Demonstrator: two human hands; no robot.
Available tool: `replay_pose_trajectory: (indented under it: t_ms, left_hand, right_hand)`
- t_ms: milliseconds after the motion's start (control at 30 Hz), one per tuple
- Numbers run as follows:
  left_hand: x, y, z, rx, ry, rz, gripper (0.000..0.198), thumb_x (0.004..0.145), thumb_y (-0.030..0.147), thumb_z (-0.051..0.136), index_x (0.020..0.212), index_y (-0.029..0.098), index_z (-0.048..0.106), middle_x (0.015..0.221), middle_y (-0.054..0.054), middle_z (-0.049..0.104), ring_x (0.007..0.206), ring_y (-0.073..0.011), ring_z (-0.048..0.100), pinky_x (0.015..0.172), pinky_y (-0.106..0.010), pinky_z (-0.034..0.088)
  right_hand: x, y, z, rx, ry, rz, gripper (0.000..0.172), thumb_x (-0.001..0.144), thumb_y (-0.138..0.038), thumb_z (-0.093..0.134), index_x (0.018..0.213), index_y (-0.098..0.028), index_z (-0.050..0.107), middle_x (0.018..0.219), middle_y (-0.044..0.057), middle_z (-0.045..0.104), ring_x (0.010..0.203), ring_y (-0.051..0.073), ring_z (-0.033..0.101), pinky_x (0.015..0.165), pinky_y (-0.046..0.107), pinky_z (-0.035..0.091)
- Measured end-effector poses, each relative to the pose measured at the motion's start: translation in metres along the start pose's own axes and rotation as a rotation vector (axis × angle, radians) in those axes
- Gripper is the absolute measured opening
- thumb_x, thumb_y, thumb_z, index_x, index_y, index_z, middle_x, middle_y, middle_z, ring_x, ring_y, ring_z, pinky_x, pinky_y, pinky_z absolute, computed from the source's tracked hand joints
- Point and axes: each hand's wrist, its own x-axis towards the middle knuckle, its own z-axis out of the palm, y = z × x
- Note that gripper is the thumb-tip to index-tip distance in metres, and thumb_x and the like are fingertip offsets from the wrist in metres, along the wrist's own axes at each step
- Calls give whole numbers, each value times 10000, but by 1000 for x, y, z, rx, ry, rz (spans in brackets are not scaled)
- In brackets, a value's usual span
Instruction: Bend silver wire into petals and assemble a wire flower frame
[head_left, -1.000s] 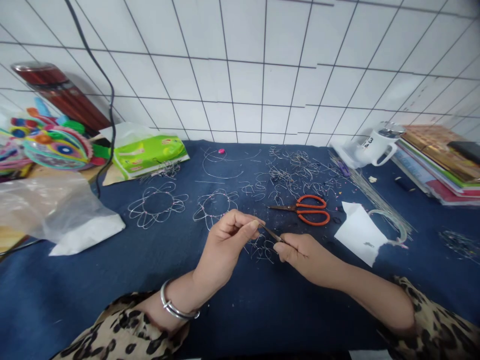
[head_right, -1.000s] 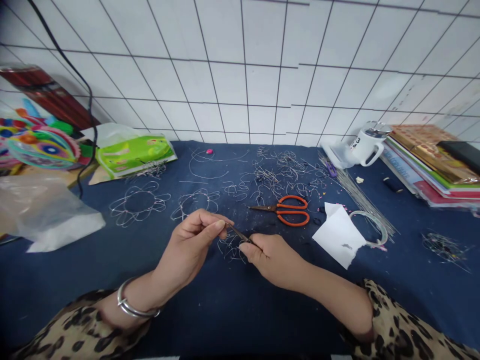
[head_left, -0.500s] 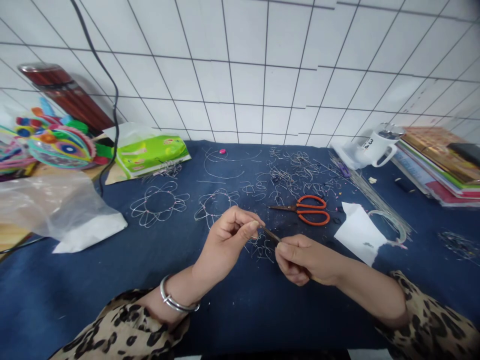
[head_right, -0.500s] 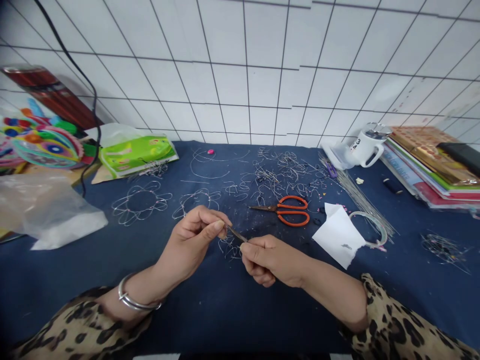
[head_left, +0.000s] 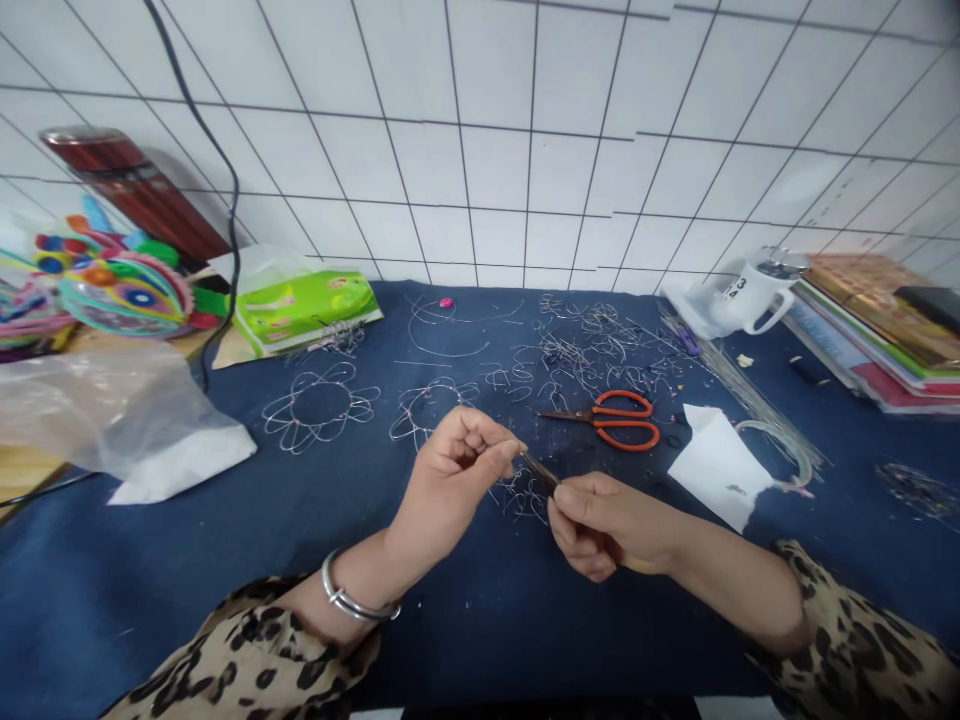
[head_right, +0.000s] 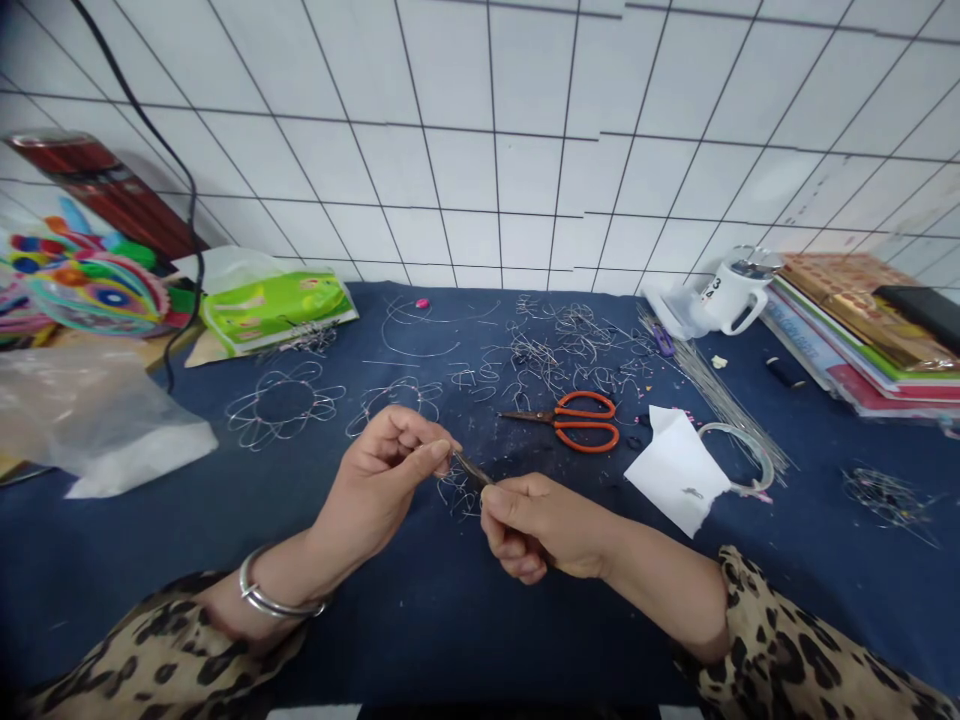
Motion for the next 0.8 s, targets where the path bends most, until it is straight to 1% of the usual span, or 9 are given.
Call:
replay_pose_trajectory:
  t_ms: [167, 233, 267, 333, 400, 467, 567, 667, 800]
  left_hand:
    - [0, 1, -3, -17, -46, 3, 110, 821, 175, 631, 805, 166, 522, 759, -2, 620, 630, -72, 514, 604, -198, 427]
    - [1, 2, -4, -25, -76, 18, 111, 821, 177, 631, 798, 164, 522, 722, 2, 617, 611, -73, 513, 593, -200, 428]
    - [2, 2, -4, -25, -85, 26, 111, 820, 177, 631, 795, 163, 524, 710, 2, 618, 601, -74, 515, 589, -201, 431]
    - [3, 2, -5, -14, -79, 26, 111, 815, 181, 636, 795, 160, 529, 717, -3, 629, 588, -73, 520, 579, -201, 435]
    - [4, 2, -4, 10, -40, 7, 123, 806, 195, 648, 796, 157, 531, 741, -10, 640, 582, -71, 521, 569, -196, 434]
    - [6, 1, -4, 28, 11, -12, 145, 794, 215, 661, 793, 157, 529, 755, -12, 644, 583, -71, 520, 564, -193, 429]
    - [8, -1, -5, 40, 46, -24, 165, 784, 233, 670, 789, 161, 523, 753, -11, 644, 586, -73, 518, 566, -195, 423]
    - [8, -2, -6, 87, 43, -20, 141, 794, 228, 656, 796, 159, 533, 763, -15, 643, 595, -74, 518, 566, -196, 419]
    - [5, -2, -4, 151, 72, -10, 98, 808, 204, 632, 797, 160, 544, 741, -5, 625, 605, -72, 511, 571, -195, 412]
  right_hand:
    - [0, 3, -2, 36, -77, 12, 402, 908, -482, 434, 676, -155, 469, 507, -75, 371, 390, 45, 347, 376, 174, 262]
    - [0, 2, -1, 11, -92, 6, 413, 899, -501, 437, 670, -158, 463, 500, -78, 364, 386, 46, 341, 373, 177, 258]
    - [0, 1, -1, -30, -79, -4, 417, 891, -511, 445, 668, -160, 461, 501, -78, 366, 387, 46, 341, 376, 179, 258]
    - [0, -3, 1, -190, 7, -31, 414, 874, -524, 470, 680, -158, 464, 525, -72, 390, 402, 43, 351, 396, 185, 269]
    - [-1, -7, 5, -422, 140, -60, 407, 872, -526, 470, 708, -154, 479, 565, -58, 418, 444, 46, 373, 435, 192, 294]
    - [-2, -10, 8, -671, 264, -91, 406, 892, -524, 426, 739, -154, 494, 602, -44, 430, 505, 60, 397, 487, 202, 319]
    - [-3, -12, 11, -1004, 398, -159, 410, 920, -509, 362, 717, -168, 467, 618, -36, 422, 558, 82, 408, 524, 217, 309]
    - [-3, -10, 8, -1333, 551, -250, 387, 931, -476, 352, 696, -178, 425, 648, -19, 455, 579, 100, 424, 535, 238, 285]
    - [-3, -7, 2, -1831, 786, -415, 351, 933, -444, 360, 769, -166, 497, 736, 42, 522, 683, 161, 464, 602, 287, 292]
